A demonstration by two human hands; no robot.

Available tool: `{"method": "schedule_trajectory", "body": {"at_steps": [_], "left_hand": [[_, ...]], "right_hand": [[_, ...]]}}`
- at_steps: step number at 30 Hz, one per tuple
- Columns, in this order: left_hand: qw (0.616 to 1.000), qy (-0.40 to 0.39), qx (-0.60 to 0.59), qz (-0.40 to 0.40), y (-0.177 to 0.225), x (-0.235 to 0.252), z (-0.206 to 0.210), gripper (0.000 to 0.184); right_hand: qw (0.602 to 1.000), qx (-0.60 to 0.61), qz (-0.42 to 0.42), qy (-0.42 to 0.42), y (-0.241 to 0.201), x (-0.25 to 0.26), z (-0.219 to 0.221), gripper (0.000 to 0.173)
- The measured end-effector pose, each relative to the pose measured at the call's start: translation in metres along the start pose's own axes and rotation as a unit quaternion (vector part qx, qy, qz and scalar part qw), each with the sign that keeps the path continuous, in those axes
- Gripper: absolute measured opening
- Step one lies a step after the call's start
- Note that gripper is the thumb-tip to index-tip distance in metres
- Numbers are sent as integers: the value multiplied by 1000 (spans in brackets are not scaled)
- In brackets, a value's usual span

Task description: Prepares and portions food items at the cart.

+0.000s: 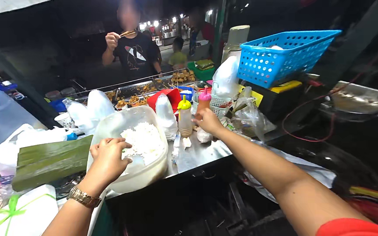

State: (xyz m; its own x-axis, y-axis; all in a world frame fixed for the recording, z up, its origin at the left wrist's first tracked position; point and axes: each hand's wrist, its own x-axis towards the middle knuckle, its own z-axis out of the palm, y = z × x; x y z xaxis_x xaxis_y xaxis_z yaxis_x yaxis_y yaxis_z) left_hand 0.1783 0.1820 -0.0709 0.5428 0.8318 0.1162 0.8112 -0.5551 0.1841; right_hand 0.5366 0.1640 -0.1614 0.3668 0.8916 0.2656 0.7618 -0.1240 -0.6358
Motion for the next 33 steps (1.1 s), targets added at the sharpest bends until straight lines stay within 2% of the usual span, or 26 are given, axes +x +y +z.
{"method": "schedule_trajectory", "body": {"at_steps": [3,6,8,9,10,12,15,19,22,26,29,31,33], "left_hand": [[1000,-17,-4,-24,0,2,5,31],[998,-32,15,-44,-2,5,11,37],[997,-48,31,-50,-6,8,16,41],[996,-60,36,-53,-6,8,17,42],[995,-70,38,-55,-7,9,18,43],[994,-82,37,-59,-7,10,19,44],[993,-92,34,-64,-9,12,22,44],[990,-115,48,-67,-12,15,28,48],[988,-126,54,-76,-10,15,28,53],[980,-173,49,-87,2,12,20,72],[974,-212,44,-67,18,7,14,79],[980,-188,25,-58,25,4,8,77],[992,-120,0,-42,24,3,7,71]], "right_hand": [[989,27,-110,97,-40,18,-6,27],[985,38,-146,82,-76,39,-7,37],[991,42,-126,33,-93,55,-4,52],[993,47,-110,8,-99,63,-2,51],[994,49,-98,0,-106,69,-1,41],[995,65,-69,34,-119,78,-6,26],[978,174,-29,115,-135,93,-21,27],[914,366,26,172,-140,116,-40,36],[882,420,11,213,-131,125,-56,38],[869,436,20,233,-114,127,-68,38],[880,420,55,218,-102,125,-71,37],[883,414,70,210,-96,125,-69,37],[884,413,79,205,-91,126,-67,40]]}}
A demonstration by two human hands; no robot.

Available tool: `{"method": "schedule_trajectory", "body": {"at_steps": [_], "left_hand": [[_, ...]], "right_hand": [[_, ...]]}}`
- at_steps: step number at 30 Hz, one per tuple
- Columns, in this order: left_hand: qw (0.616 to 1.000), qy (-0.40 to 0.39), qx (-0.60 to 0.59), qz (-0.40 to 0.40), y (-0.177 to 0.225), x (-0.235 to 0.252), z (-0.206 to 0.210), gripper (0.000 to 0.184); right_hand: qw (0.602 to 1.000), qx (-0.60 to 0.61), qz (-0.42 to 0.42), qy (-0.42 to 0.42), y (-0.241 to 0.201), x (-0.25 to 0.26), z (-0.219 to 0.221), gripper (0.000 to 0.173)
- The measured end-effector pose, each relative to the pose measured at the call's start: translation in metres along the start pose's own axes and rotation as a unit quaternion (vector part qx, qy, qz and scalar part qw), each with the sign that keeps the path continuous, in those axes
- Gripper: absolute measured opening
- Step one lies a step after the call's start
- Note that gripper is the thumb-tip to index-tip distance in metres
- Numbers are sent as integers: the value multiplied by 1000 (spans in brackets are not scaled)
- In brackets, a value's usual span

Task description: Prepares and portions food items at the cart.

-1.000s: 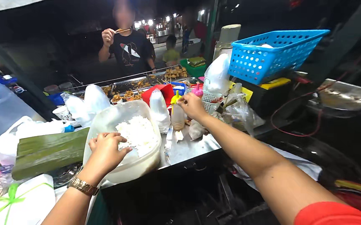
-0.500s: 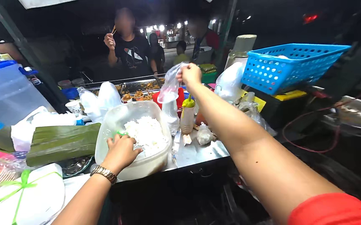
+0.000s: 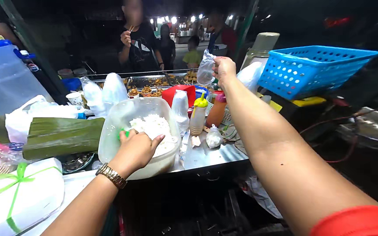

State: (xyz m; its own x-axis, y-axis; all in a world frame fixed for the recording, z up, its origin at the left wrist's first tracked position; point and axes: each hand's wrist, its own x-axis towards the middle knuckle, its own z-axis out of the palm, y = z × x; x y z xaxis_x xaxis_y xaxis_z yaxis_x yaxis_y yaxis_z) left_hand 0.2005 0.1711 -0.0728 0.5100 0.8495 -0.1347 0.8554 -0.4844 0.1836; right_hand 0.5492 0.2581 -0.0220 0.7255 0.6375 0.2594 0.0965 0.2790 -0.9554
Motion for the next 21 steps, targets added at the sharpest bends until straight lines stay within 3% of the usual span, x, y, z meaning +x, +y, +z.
{"method": "schedule_trajectory", "body": {"at_steps": [4,8,11,15,19,21], "left_hand": [[995,95,-8,11,-12,3,0,63],[1000,-23,13,-15,-1,-3,-3,72],[1000,-14,-4,9,8,-10,-6,72],[992,114,5,52,6,-16,-10,56],[945,299,25,133,-7,-9,1,35],[930,329,57,152,-11,-7,2,16]], "right_hand": [[1000,6,25,-11,4,-5,2,51],[999,-7,28,-28,6,-6,5,53],[999,-17,25,-36,7,-7,6,53],[999,-28,17,-34,7,-7,0,50],[999,-37,7,-22,9,-2,-11,52],[999,-45,7,-17,8,-1,-16,52]]}}
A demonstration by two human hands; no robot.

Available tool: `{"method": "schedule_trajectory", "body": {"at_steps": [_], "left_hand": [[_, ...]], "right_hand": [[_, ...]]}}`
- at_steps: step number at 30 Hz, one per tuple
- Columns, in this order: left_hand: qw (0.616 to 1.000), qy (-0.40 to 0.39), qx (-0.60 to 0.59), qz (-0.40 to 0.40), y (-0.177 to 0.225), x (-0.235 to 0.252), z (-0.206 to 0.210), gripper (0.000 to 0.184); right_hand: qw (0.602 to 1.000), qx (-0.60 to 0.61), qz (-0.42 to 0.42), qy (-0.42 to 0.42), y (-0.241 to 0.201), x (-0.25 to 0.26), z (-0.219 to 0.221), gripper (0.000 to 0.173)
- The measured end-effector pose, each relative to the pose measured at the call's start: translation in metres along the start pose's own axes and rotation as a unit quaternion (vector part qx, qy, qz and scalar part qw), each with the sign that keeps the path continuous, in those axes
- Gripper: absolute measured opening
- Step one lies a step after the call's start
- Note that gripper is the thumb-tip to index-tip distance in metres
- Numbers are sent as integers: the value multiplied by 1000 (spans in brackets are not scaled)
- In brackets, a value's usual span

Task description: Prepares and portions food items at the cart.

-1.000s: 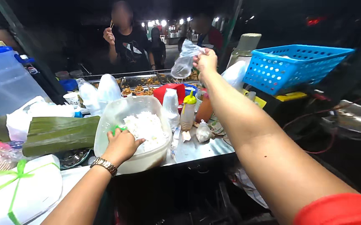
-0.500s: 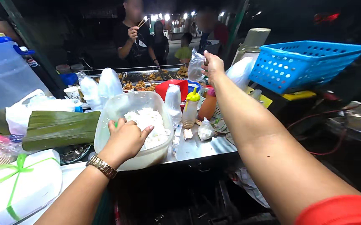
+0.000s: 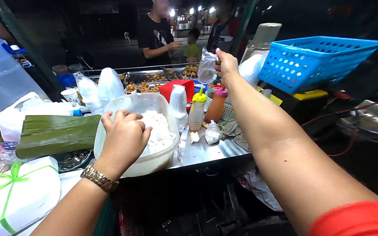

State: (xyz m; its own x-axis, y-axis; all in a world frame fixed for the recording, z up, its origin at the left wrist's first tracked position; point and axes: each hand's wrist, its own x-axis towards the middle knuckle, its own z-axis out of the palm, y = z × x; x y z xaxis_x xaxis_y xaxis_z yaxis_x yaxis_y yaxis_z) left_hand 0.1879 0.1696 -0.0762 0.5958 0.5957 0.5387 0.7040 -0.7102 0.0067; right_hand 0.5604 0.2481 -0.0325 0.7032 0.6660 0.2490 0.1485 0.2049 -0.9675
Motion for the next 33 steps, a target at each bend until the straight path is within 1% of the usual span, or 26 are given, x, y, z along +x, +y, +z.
{"method": "schedule_trajectory", "body": {"at_steps": [1,2,3,4,6,7,8,9,10,11,12,13,14,15,16,20,25,27,29,30,31,32,33], "left_hand": [[1000,-21,6,-5,0,0,-3,19],[998,-55,16,-17,1,1,-5,51],[997,-73,21,-26,1,1,-5,68],[997,-65,16,-24,0,1,-2,63],[1000,-18,0,-12,-2,0,5,14],[1000,-3,3,-9,-2,-1,7,18],[1000,3,11,-11,-2,-1,8,36],[1000,5,14,-15,-2,-1,8,48],[1000,7,15,-14,-3,-1,8,47],[1000,4,15,-8,-4,-1,7,32],[1000,-5,15,-3,-5,-1,7,22],[1000,-20,23,-8,-5,-1,6,51],[999,-30,32,-15,-5,0,7,72],[999,-35,34,-23,-5,0,8,79],[998,-42,30,-34,-5,0,8,79],[995,-69,20,-64,-6,0,10,72],[993,-86,22,-77,-10,1,12,58],[996,-64,17,-66,-12,0,15,46],[999,-20,23,-30,-16,-2,19,41],[1000,-3,27,-11,-17,-2,19,32],[1000,2,28,1,-18,-3,18,14],[1000,-8,23,0,-17,-3,16,32],[999,-27,32,-9,-16,-3,16,69]], "right_hand": [[1000,-6,1,3,1,2,-3,53],[1000,-10,4,4,1,2,-5,52],[1000,-12,6,5,2,3,-7,52],[1000,-13,7,7,3,4,-8,52],[1000,-14,5,8,4,5,-11,52],[1000,-12,6,8,5,4,-11,52],[1000,-9,6,10,5,4,-11,51],[1000,-7,5,11,5,3,-11,51],[1000,-4,5,9,5,3,-11,51],[1000,-2,5,7,4,2,-11,50],[1000,-2,5,4,4,1,-10,50],[1000,-3,4,1,5,0,-11,50],[1000,-8,4,-2,5,0,-12,50],[1000,-16,3,-2,7,1,-13,50],[1000,-29,2,2,7,3,-16,50],[995,-91,15,39,10,14,-28,53],[995,-87,4,41,0,10,-31,52],[996,-82,-6,31,-2,7,-29,52],[997,-73,-18,17,0,4,-27,50],[997,-72,-23,10,1,2,-26,50],[997,-70,-28,2,1,0,-24,49],[997,-71,-31,-5,1,-2,-23,48],[997,-74,-33,-14,1,-4,-23,48]]}}
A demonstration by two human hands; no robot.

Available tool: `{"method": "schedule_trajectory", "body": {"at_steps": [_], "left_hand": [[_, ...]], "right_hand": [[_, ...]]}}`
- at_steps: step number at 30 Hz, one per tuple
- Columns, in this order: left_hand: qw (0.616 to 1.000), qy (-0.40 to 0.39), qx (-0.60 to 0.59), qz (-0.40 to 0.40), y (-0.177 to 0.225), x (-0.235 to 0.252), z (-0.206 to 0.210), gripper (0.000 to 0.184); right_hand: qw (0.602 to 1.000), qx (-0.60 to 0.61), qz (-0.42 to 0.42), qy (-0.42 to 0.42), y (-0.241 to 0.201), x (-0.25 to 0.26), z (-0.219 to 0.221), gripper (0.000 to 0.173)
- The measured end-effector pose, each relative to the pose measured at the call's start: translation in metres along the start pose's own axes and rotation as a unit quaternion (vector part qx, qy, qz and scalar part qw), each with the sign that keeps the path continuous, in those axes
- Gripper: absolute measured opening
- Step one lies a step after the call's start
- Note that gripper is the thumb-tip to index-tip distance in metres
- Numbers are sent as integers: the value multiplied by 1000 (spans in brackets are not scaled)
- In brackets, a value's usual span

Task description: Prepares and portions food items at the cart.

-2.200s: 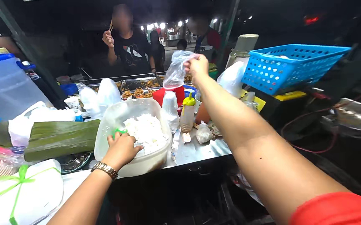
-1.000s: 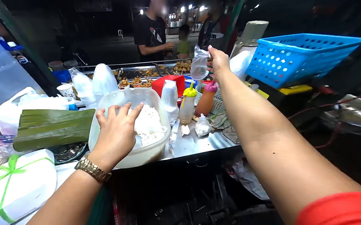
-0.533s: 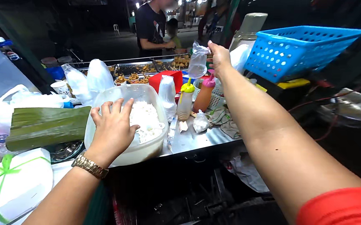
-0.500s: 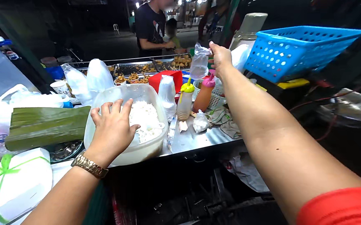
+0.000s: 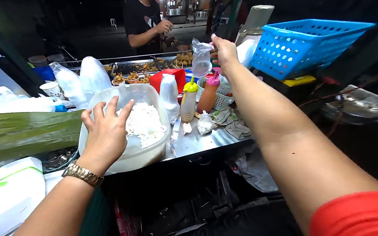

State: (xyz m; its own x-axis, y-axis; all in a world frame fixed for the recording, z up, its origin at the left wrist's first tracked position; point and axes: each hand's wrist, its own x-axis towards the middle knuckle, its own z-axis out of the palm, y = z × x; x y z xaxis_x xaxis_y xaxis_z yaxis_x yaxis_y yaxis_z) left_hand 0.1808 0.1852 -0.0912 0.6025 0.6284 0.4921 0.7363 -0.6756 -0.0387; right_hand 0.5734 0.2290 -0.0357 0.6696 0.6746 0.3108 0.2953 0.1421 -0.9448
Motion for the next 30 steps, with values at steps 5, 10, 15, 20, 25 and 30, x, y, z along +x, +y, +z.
{"method": "schedule_trajectory", "body": {"at_steps": [5,10,15,20,25,30], "left_hand": [[1000,-7,-8,-17,-2,0,7,75],[999,-20,-3,-29,-5,-1,12,65],[999,-19,-3,-34,-6,-1,11,61],[999,-19,2,-41,-6,-1,10,61],[999,-22,12,-44,-8,-1,12,60],[999,-31,10,-38,-10,-1,13,57]], "right_hand": [[1000,13,-19,-17,-1,-7,-4,44],[999,11,-31,-28,-1,-2,-5,43],[997,29,-47,-50,0,2,14,43],[992,19,-92,-83,7,11,46,42],[989,-13,-110,-97,18,21,71,41],[991,-13,-96,-93,26,24,77,41]]}}
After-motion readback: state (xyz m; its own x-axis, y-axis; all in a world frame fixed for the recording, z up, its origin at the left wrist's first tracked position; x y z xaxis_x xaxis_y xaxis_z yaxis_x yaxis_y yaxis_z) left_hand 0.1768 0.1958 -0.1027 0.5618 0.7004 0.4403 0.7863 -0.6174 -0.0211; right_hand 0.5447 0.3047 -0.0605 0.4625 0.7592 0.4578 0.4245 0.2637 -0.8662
